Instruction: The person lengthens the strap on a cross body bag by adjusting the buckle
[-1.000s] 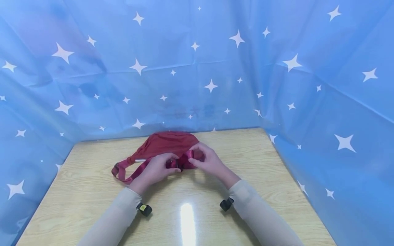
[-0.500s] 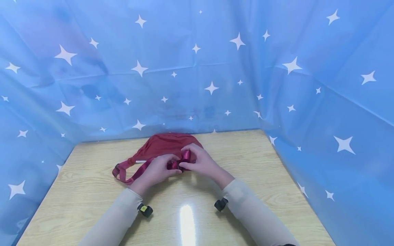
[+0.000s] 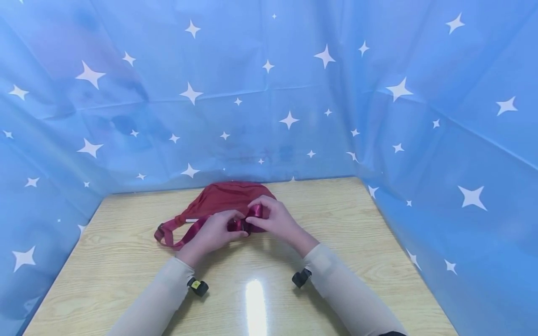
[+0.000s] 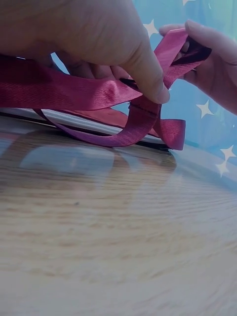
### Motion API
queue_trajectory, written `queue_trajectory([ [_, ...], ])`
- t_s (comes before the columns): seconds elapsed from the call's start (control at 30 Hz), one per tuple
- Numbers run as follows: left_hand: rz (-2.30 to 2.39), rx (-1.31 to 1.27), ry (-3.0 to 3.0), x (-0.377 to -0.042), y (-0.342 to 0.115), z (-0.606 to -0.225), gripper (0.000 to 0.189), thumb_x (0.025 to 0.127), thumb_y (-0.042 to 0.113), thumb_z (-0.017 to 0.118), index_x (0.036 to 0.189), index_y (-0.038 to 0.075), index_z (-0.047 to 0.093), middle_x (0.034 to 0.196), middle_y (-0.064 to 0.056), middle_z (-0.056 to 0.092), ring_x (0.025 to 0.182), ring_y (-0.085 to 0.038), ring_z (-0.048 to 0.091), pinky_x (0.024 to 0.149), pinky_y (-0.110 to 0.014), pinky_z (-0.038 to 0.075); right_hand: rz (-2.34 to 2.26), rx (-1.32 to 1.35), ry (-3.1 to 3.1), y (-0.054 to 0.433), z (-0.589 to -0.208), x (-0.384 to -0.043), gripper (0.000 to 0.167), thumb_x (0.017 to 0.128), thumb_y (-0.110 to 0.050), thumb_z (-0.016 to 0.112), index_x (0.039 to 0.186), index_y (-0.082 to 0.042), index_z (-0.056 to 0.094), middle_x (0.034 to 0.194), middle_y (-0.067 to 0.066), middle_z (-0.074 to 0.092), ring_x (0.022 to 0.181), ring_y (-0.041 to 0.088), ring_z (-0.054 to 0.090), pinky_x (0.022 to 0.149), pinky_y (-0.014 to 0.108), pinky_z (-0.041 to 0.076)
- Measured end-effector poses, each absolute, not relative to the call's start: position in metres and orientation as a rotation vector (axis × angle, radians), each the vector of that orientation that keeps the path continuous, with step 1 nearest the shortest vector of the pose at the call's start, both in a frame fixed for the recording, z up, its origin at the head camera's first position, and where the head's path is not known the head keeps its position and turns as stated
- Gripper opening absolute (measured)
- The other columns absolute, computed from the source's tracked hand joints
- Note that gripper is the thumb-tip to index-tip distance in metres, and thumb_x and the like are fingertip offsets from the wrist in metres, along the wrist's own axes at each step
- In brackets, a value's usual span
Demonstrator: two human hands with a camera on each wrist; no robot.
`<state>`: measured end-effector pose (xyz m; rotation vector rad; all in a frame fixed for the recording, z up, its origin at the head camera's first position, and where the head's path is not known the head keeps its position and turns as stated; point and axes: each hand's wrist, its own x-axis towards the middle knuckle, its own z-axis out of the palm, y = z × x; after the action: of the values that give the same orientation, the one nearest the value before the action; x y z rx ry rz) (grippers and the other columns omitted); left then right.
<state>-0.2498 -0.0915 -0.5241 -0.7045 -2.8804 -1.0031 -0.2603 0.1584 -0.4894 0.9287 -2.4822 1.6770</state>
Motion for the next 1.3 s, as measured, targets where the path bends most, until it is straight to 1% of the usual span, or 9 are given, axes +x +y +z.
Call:
queue_trajectory([
  [0.07, -1.003, -0.699, -2.888, -0.249, -0.092, -0.524, 0.048, 0.095, 0.050, 0.088, 0.132, 0.023, 0.074, 0.113, 0.010, 0.072, 0.098, -0.010, 0.066, 0.089, -0.038, 0.057, 1.746, 0.910, -2.462, 0.161, -0.489, -0.260, 0.028, 0.098, -0.011, 0.087, 0.123, -0.018, 0.077, 0.104, 0.005, 0.065, 0.090, 0.020, 0.063, 0.071, 0.027, 0.056],
  [0.13, -1.014, -0.694, -2.897, -0.249, -0.093, -0.525, 0.047, 0.095, 0.050, 0.088, 0.131, 0.024, 0.074, 0.113, 0.011, 0.072, 0.098, -0.010, 0.067, 0.089, -0.038, 0.058, 1.784, 0.892, -2.454, 0.163, -0.490, -0.260, 0.028, 0.098, -0.011, 0.087, 0.124, -0.016, 0.077, 0.105, 0.006, 0.065, 0.083, 0.019, 0.062, 0.067, 0.026, 0.055],
  [0.3, -1.067, -0.687, -2.909, -0.248, -0.096, -0.524, 0.044, 0.095, 0.051, 0.088, 0.129, 0.027, 0.073, 0.111, 0.012, 0.072, 0.096, -0.010, 0.067, 0.088, -0.039, 0.057, 1.786, 0.840, -2.459, 0.171, -0.494, -0.259, 0.027, 0.098, -0.012, 0.087, 0.124, -0.014, 0.077, 0.096, 0.008, 0.061, 0.070, 0.023, 0.054, 0.058, 0.025, 0.047],
  [0.53, -1.076, -0.670, -2.923, -0.247, -0.097, -0.525, 0.043, 0.094, 0.052, 0.088, 0.127, 0.029, 0.073, 0.113, 0.012, 0.072, 0.100, -0.011, 0.067, 0.091, -0.040, 0.057, 1.808, 0.786, -2.446, 0.180, -0.498, -0.258, 0.030, 0.099, -0.012, 0.087, 0.126, -0.008, 0.076, 0.094, 0.009, 0.060, 0.081, 0.042, 0.052, 0.066, 0.031, 0.046],
  [0.77, -1.073, -0.667, -2.920, -0.246, -0.097, -0.525, 0.044, 0.094, 0.054, 0.088, 0.128, 0.029, 0.073, 0.113, 0.011, 0.071, 0.100, -0.012, 0.066, 0.091, -0.040, 0.057, 1.787, 0.789, -2.449, 0.185, -0.499, -0.258, 0.030, 0.099, -0.013, 0.086, 0.127, -0.008, 0.076, 0.093, 0.009, 0.060, 0.080, 0.041, 0.050, 0.067, 0.033, 0.043],
  [0.97, -1.066, -0.656, -2.924, -0.246, -0.097, -0.525, 0.044, 0.094, 0.052, 0.088, 0.128, 0.028, 0.074, 0.113, 0.011, 0.071, 0.100, -0.012, 0.066, 0.092, -0.040, 0.057, 1.758, 0.830, -2.469, 0.184, -0.498, -0.259, 0.033, 0.099, -0.013, 0.087, 0.129, -0.011, 0.075, 0.103, 0.008, 0.065, 0.083, 0.039, 0.052, 0.069, 0.035, 0.045],
  [1.13, -1.057, -0.658, -2.920, -0.245, -0.097, -0.525, 0.045, 0.094, 0.052, 0.088, 0.128, 0.027, 0.074, 0.114, 0.010, 0.072, 0.102, -0.013, 0.066, 0.093, -0.041, 0.057, 1.713, 0.846, -2.518, 0.186, -0.496, -0.259, 0.042, 0.097, -0.015, 0.089, 0.135, -0.020, 0.072, 0.124, 0.002, 0.074, 0.104, 0.028, 0.063, 0.075, 0.033, 0.048],
  [1.2, -1.054, -0.660, -2.918, -0.245, -0.097, -0.526, 0.045, 0.094, 0.052, 0.088, 0.128, 0.028, 0.074, 0.114, 0.010, 0.071, 0.102, -0.013, 0.066, 0.093, -0.040, 0.057, 1.691, 0.834, -2.541, 0.189, -0.495, -0.259, 0.045, 0.096, -0.017, 0.090, 0.137, -0.022, 0.071, 0.130, 0.001, 0.074, 0.112, 0.025, 0.064, 0.076, 0.035, 0.051],
  [1.3, -1.056, -0.662, -2.916, -0.245, -0.098, -0.526, 0.045, 0.094, 0.053, 0.088, 0.128, 0.028, 0.073, 0.114, 0.010, 0.071, 0.102, -0.013, 0.066, 0.093, -0.040, 0.057, 1.665, 0.818, -2.556, 0.196, -0.496, -0.259, 0.046, 0.097, -0.018, 0.090, 0.138, -0.021, 0.070, 0.133, 0.005, 0.073, 0.115, 0.027, 0.065, 0.086, 0.048, 0.056],
])
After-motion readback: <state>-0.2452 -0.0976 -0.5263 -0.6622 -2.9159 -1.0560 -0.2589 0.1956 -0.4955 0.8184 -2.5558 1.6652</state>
